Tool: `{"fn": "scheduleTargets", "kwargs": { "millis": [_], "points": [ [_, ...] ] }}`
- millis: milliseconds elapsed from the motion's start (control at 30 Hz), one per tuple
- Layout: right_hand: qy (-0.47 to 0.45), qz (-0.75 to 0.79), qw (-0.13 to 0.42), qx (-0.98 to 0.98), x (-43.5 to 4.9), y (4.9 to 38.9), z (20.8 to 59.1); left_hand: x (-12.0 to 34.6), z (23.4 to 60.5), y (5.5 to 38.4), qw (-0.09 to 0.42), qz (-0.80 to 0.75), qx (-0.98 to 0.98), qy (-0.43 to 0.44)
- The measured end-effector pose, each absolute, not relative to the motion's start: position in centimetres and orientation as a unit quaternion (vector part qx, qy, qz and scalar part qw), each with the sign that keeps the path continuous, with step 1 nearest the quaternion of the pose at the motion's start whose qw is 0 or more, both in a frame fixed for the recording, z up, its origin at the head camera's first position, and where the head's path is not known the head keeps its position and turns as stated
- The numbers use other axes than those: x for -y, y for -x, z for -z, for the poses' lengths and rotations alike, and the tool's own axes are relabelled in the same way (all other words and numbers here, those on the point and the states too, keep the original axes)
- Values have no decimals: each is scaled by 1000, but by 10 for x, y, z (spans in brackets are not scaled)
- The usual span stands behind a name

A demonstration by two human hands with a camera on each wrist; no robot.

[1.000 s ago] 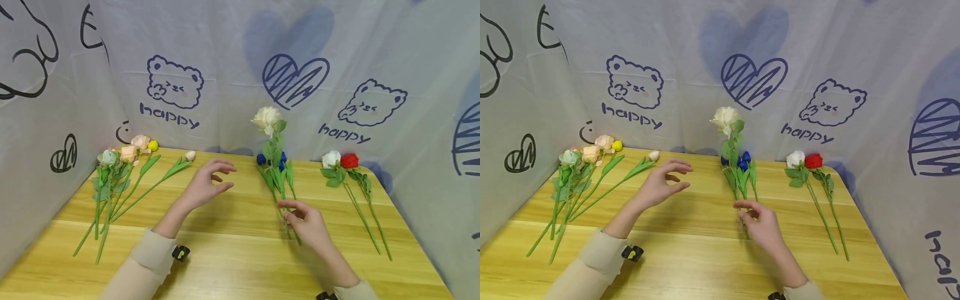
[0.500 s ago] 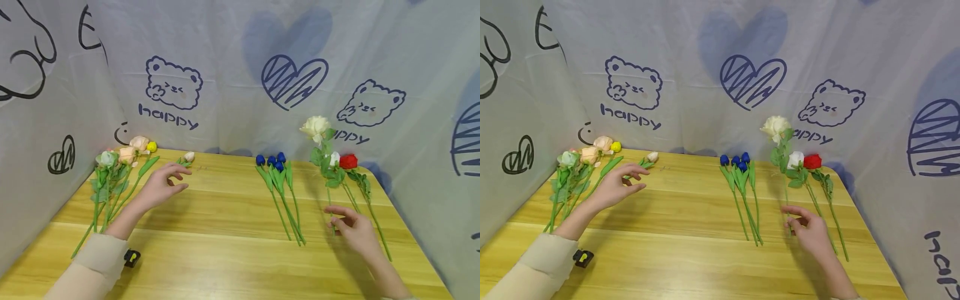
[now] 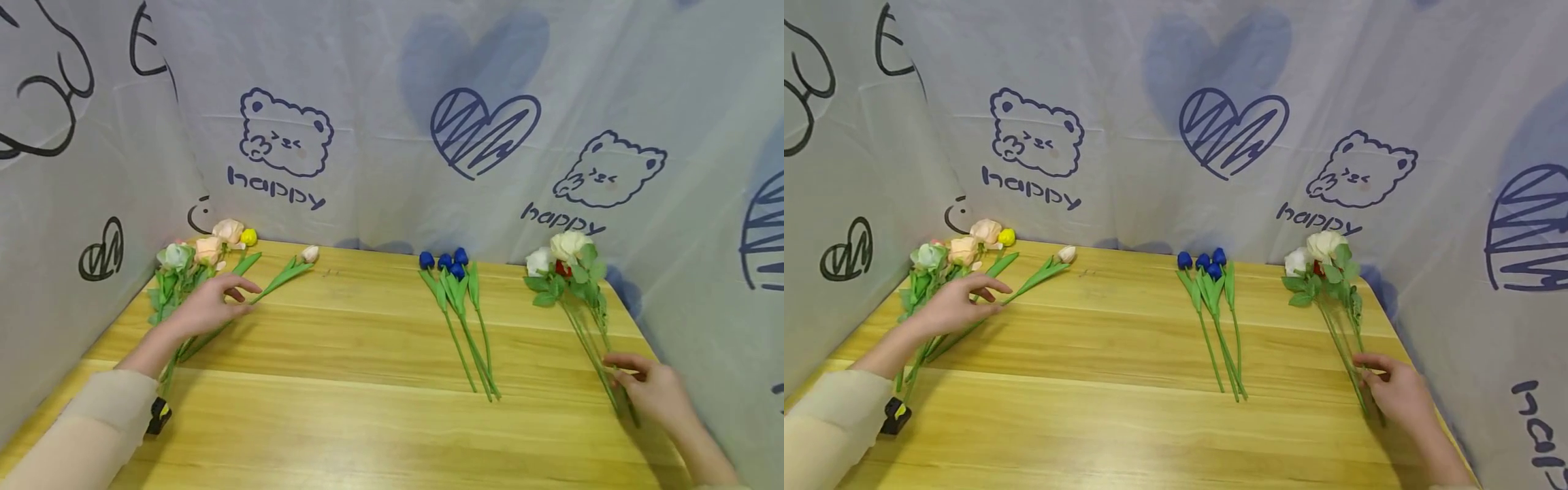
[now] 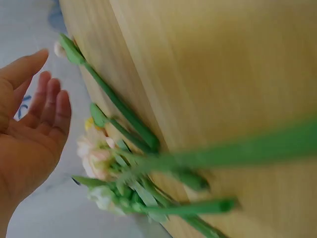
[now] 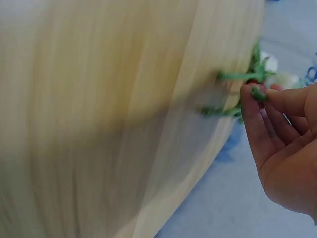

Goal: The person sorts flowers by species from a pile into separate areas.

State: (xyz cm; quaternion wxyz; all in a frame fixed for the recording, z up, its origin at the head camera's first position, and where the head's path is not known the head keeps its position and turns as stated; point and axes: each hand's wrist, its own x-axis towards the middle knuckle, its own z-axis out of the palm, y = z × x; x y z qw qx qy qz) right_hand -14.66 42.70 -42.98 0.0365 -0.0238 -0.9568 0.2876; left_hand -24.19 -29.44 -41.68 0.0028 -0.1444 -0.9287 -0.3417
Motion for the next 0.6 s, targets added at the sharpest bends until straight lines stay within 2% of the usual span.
{"fn": "scheduleTargets", "kwargs": {
  "millis": [100,300,600],
  "points": [
    [15,-236,52,970,-441,151,432,303,419,244,-17,327,933,146],
    [26,-230,37,972,-447,158,439,316,426,244,-57,323,933,150],
    [16,-201,11,979,-443,161,441,321,435,248,-68,327,927,171]
  ]
}}
